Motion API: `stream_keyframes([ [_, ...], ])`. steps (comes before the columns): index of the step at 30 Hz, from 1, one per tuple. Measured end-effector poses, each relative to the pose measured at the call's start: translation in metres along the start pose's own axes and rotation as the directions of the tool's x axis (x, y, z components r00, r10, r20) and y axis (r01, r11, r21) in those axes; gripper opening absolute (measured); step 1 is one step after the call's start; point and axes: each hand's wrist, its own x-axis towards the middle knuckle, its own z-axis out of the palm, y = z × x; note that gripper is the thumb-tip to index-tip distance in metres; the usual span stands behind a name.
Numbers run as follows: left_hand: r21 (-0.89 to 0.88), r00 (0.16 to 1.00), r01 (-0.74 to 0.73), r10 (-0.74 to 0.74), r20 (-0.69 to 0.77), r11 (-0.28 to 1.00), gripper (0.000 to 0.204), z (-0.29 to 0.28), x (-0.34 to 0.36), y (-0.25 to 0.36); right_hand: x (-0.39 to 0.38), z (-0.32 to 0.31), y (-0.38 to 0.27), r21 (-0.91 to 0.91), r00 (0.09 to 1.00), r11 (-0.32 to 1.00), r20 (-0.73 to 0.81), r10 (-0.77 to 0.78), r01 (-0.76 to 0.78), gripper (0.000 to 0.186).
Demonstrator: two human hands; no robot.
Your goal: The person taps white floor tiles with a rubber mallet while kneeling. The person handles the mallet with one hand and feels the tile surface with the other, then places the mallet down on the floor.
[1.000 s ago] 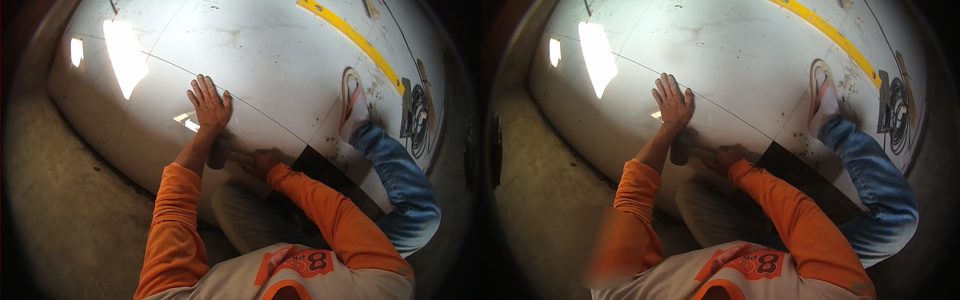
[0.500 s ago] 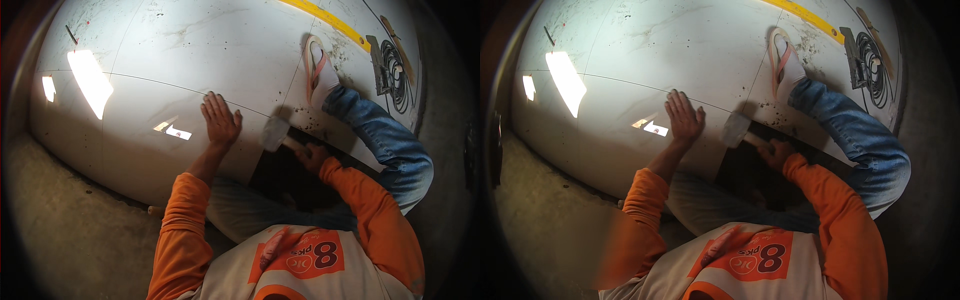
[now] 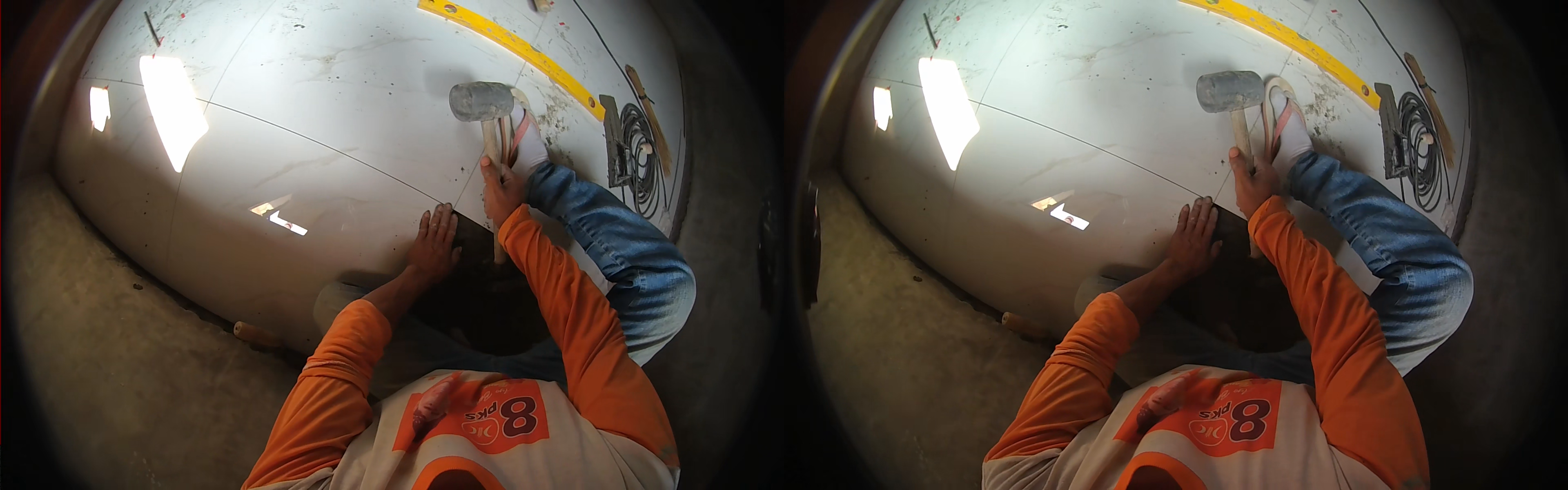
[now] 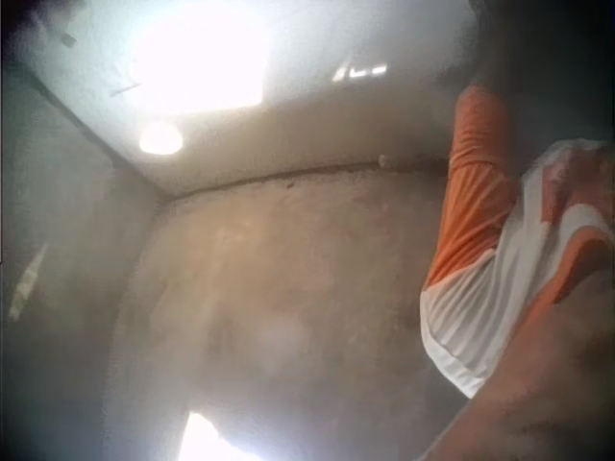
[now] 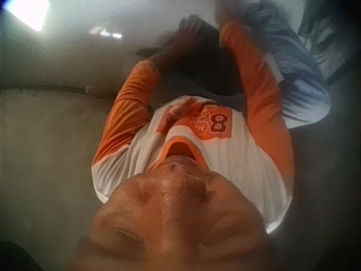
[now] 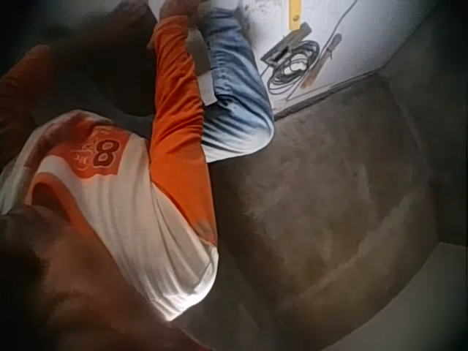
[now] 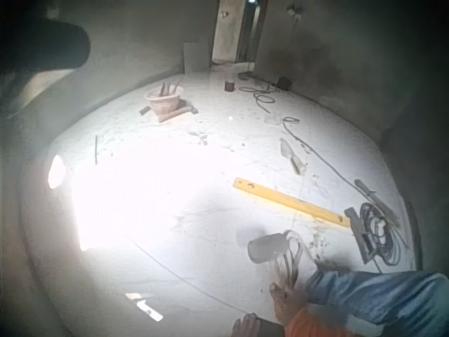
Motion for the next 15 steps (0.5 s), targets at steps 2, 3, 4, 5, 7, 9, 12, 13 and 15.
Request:
stream_keyframes([
  [2,-0.029,0.999,-0.035,0.035,0.006,0.999,0.072,-0.014,-0.002,-0.016,-0.014,0.015,-0.018,0.007,0.998,1.000,0.067,-0.006,0.006,0.051],
  [3,-0.076,0.990,-0.139,0.139,-0.008,0.987,0.070,-0.024,-0.002,-0.030,-0.020,0.024,-0.030,0.000,0.992,1.000,0.126,0.007,-0.007,0.046],
  [4,-0.112,0.972,-0.234,0.231,-0.034,0.966,0.068,-0.035,-0.002,-0.046,-0.027,0.033,-0.041,0.014,0.981,1.000,0.196,-0.014,0.012,0.042],
  [5,-0.054,0.986,-0.092,0.084,-0.141,0.994,0.066,-0.048,0.003,-0.070,-0.033,0.041,-0.053,0.025,0.957,0.999,0.287,-0.037,0.032,0.038],
  [7,0.114,0.926,0.274,-0.230,-0.299,0.955,0.062,-0.086,0.015,-0.143,-0.042,0.059,-0.073,0.082,0.908,0.993,0.403,-0.114,0.088,0.033],
  [9,0.267,0.814,0.560,-0.460,-0.356,0.784,0.061,-0.132,0.013,-0.224,-0.050,0.082,-0.082,0.055,0.862,0.989,0.486,-0.145,0.135,0.035],
  [12,0.339,0.720,0.693,-0.621,-0.309,0.636,0.064,-0.194,0.003,-0.313,-0.059,0.113,-0.069,-0.208,0.798,0.897,0.562,-0.217,0.390,0.044],
  [13,0.336,0.699,0.715,-0.637,-0.326,0.613,0.066,-0.209,0.000,-0.330,-0.062,0.119,-0.059,-0.310,0.778,0.849,0.605,-0.172,0.429,0.047],
  [15,0.342,0.632,0.773,-0.697,-0.339,0.535,0.073,-0.232,0.001,-0.351,-0.067,0.132,-0.034,-0.414,0.734,0.762,0.670,-0.115,0.498,0.052],
])
